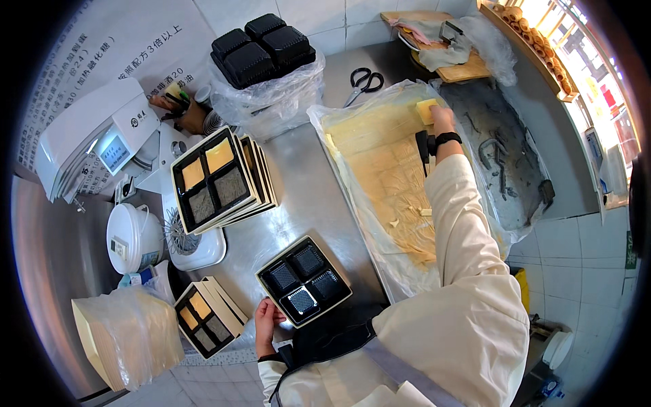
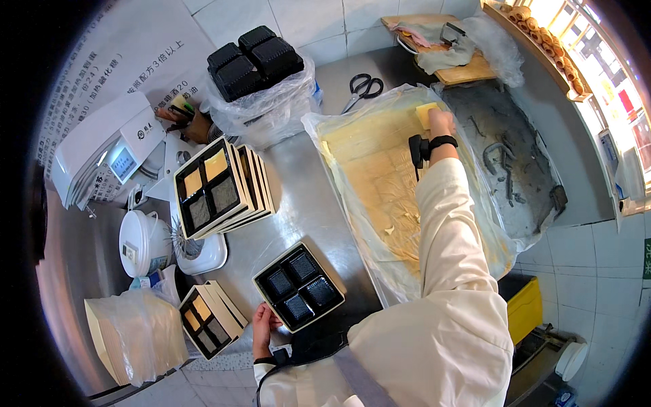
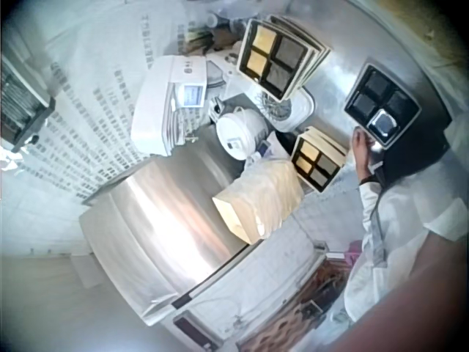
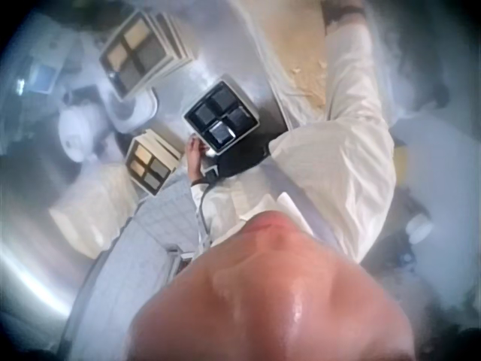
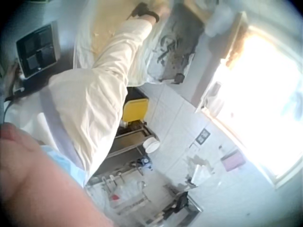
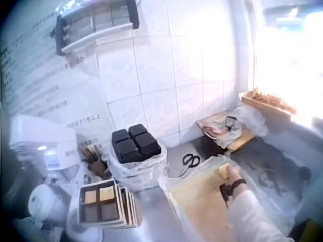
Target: The person places yellow and dark rectangular food items into compartmentalized trays, then closes the trays with lids. The person repeats this process for multiple trays, arranging them in a stack.
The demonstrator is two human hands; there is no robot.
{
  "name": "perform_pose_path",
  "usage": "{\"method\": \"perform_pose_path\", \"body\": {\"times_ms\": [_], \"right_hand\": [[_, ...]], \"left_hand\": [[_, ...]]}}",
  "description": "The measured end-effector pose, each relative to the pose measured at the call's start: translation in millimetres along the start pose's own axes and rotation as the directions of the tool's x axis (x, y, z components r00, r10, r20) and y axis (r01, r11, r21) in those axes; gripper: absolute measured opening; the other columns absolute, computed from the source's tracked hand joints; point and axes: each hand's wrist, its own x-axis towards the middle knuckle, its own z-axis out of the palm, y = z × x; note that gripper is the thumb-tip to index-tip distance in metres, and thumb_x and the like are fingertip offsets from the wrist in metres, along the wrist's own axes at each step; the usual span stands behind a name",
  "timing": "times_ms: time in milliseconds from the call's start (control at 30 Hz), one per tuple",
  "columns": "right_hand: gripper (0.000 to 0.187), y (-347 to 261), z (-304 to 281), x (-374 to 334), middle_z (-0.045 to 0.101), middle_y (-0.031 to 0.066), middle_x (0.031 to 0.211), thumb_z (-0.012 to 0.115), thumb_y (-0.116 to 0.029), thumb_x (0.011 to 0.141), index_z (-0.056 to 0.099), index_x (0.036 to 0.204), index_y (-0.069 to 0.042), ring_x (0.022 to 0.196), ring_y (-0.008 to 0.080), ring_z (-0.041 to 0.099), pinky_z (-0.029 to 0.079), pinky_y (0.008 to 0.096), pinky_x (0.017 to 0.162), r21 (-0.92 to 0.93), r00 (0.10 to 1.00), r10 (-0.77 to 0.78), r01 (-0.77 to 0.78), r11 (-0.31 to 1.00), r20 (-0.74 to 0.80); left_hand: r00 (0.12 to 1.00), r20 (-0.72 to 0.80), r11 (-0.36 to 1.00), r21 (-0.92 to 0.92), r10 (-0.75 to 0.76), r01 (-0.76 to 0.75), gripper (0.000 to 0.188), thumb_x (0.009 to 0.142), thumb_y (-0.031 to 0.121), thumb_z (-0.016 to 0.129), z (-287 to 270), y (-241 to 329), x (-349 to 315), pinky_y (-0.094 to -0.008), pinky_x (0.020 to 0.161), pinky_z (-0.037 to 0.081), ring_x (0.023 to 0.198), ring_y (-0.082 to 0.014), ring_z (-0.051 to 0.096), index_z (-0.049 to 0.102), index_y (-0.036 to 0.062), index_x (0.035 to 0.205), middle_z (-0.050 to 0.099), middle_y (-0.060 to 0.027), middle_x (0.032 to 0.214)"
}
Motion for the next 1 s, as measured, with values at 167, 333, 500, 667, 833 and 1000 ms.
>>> {"method": "perform_pose_path", "body": {"times_ms": [167, 333, 500, 667, 833, 1000], "right_hand": [[0.058, -7, 4, -23, 0.06, 0.0198, 0.11, 0.066, -0.028, 0.072, 0.046, 0.122, -0.006, 0.103, 0.0331, 0.058, 0.042, 0.0416, 0.093, -0.282, 0.946, -0.27, 0.213, 0.935, -0.181], [0.053, 1, 1, -50, 0.063, 0.0161, 0.1, 0.07, -0.025, 0.072, 0.046, 0.115, -0.006, 0.096, 0.0302, 0.06, 0.046, 0.0399, 0.083, -0.01, 0.882, -0.466, 0.467, 0.884, -0.073], [0.051, 42, -26, -128, 0.061, 0.0116, 0.099, 0.072, -0.018, 0.073, 0.046, 0.116, -0.006, 0.091, 0.0221, 0.06, 0.047, 0.0355, 0.077, 0.546, 0.77, -0.38, 0.049, 0.837, 0.513], [0.047, 95, -25, -212, 0.06, 0.0083, 0.103, 0.071, -0.015, 0.076, 0.048, 0.117, -0.009, 0.096, 0.0189, 0.057, 0.046, 0.034, 0.08, 0.54, 0.562, -0.573, 0.248, 0.804, 0.596], [0.043, 103, -28, -263, 0.061, 0.0108, 0.106, 0.068, -0.007, 0.07, 0.056, 0.111, -0.012, 0.104, 0.0322, 0.052, 0.041, 0.0395, 0.09, 0.084, 0.199, -0.921, 0.967, 0.24, 0.336], [0.045, 120, -26, -253, 0.058, 0.0117, 0.111, 0.068, -0.008, 0.07, 0.055, 0.113, -0.01, 0.108, 0.0334, 0.05, 0.04, 0.0409, 0.093, 0.085, 0.258, -0.934, 0.954, 0.286, 0.248]], "left_hand": [[0.999, 0.033, 1.0, -0.003, 0.003, -0.003, 0.019, 0.098, 0.027, 0.047, 1, 7, 3, -0.0204, 0.051, 0.051, 0.058, -0.0098, 0.062, 0.055, 0.0111, 0.09, 0.063, -0.0018, 0.073], [0.999, 0.027, 1.0, -0.009, -0.017, 0.017, 0.02, 0.098, 0.027, 0.046, -2, 8, 1, -0.0221, 0.052, 0.051, 0.058, -0.0107, 0.062, 0.054, 0.0115, 0.089, 0.063, -0.0023, 0.073], [1.0, -0.012, 1.0, 0.004, 0.001, -0.001, 0.022, 0.098, 0.029, 0.046, -1, -4, 7, -0.0241, 0.052, 0.051, 0.057, -0.011, 0.061, 0.054, 0.0109, 0.089, 0.061, -0.0013, 0.071], [0.999, 0.016, 0.999, 0.023, 0.041, -0.041, 0.022, 0.098, 0.031, 0.046, 5, 3, 6, -0.0229, 0.054, 0.05, 0.059, -0.0103, 0.06, 0.055, 0.011, 0.093, 0.061, -0.0012, 0.072], [0.995, 0.033, 0.994, -0.057, 0.099, -0.097, 0.021, 0.098, 0.029, 0.046, -3, -15, 10, -0.0216, 0.055, 0.049, 0.059, -0.0096, 0.059, 0.056, 0.0105, 0.097, 0.061, -0.001, 0.073], [0.99, 0.026, 0.99, -0.023, 0.141, -0.14, 0.02, 0.099, 0.026, 0.045, 1, -15, 11, -0.0205, 0.055, 0.048, 0.059, -0.0089, 0.058, 0.056, 0.0094, 0.099, 0.061, -0.001, 0.073]]}}
